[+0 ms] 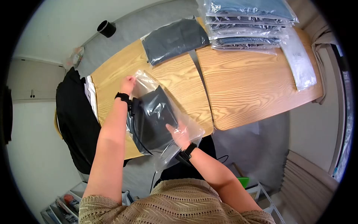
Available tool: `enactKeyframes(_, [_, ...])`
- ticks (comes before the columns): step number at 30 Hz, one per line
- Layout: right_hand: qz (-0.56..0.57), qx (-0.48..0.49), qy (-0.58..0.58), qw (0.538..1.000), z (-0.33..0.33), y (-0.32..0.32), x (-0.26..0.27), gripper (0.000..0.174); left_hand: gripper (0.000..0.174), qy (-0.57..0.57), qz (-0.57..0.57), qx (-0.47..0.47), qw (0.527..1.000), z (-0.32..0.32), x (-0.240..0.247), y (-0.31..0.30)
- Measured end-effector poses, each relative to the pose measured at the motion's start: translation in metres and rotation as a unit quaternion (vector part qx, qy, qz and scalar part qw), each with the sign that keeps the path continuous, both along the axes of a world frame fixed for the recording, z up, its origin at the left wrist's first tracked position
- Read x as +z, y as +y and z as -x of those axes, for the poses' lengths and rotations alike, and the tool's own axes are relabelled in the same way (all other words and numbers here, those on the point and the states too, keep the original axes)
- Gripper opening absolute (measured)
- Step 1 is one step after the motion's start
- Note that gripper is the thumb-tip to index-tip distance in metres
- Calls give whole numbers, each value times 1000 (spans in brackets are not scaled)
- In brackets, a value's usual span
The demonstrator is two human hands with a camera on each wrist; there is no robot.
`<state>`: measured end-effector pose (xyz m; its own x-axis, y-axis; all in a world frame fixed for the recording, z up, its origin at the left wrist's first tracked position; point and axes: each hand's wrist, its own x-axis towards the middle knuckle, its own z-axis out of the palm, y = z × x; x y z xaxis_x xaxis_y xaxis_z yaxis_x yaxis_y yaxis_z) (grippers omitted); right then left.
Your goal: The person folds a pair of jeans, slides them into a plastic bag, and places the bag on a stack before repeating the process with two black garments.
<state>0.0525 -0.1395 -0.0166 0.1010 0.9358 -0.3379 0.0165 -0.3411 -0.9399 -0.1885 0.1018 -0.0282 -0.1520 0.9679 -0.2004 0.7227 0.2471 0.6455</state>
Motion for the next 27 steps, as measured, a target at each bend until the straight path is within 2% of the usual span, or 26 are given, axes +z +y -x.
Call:
enactKeyframes(1, [20, -16, 50, 998, -4, 1, 15, 53, 19, 17, -18, 21, 999, 6, -3, 4])
enactKeyframes(2, [62, 11, -19, 998, -15, 3, 32, 56, 19, 35, -36, 41, 998, 11, -6, 7])
enactKeyframes(3, [67, 16, -23, 997, -18, 0, 29, 56, 19, 32, -31, 46, 998, 18, -9, 10])
enactKeyframes(5, [19, -53, -15, 998, -23, -9, 16, 58, 21, 52, -27, 91, 994, 30, -15, 12])
enactKeyframes(6, [47, -49, 42, 997, -27, -14, 0, 62, 21, 50, -19, 98, 994, 29, -11, 7])
enactKeyframes(8, [25, -61, 14, 998, -28, -20, 2, 65, 22, 33, -147, 65, 987, 19, 12, -11])
enactKeyframes(9, [-10, -79, -10, 997, -27, -20, 7, 69, 22, 35, -139, 73, 987, 14, 27, -25])
enactKeyframes(11, [0, -74, 91, 993, -26, -16, 37, 79, 24, -17, -326, 41, 944, 7, 60, -59])
enactKeyframes(13, [45, -46, 134, 989, -33, -24, 14, 81, 24, -13, -242, -12, 970, 16, 87, -125])
enactKeyframes(15, [162, -1, 289, 943, -48, -25, -7, 78, 26, 29, -86, -36, 995, 17, 105, -198])
enactKeyframes(16, [210, 12, 324, 922, -52, -23, -3, 75, 28, 9, 0, -53, 999, 17, 107, -233])
enactKeyframes(17, [258, 25, 357, 897, -55, -20, 6, 72, 39, 40, 92, -87, 991, 16, 107, -262])
enactKeyframes(19, [276, 28, 356, 892, -51, -20, 16, 66, 51, -50, 253, -77, 963, 6, 98, -312])
enactKeyframes(21, [335, 41, 389, 857, -44, -20, 23, 57, 52, -173, 326, -73, 927, -2, 71, -349])
enactKeyframes(22, [358, 35, 394, 846, -38, -20, 34, 45, 52, -175, 324, -71, 927, -6, 58, -361])
enactKeyframes(23, [359, 37, 391, 846, -34, -22, 29, 45, 49, -190, 320, -77, 925, -12, 45, -371])
enactKeyframes(25, [390, 3, 461, 797, -26, -30, 5, 32, 46, -210, 312, -81, 923, -23, 38, -380])
enactKeyframes(26, [403, -13, 509, 761, -19, -34, -7, 27, 43, -262, 297, -59, 916, -27, 39, -379])
enactKeyframes(27, [401, -8, 507, 763, -12, -35, -2, 27, 40, -313, 280, -37, 907, -29, 39, -379])
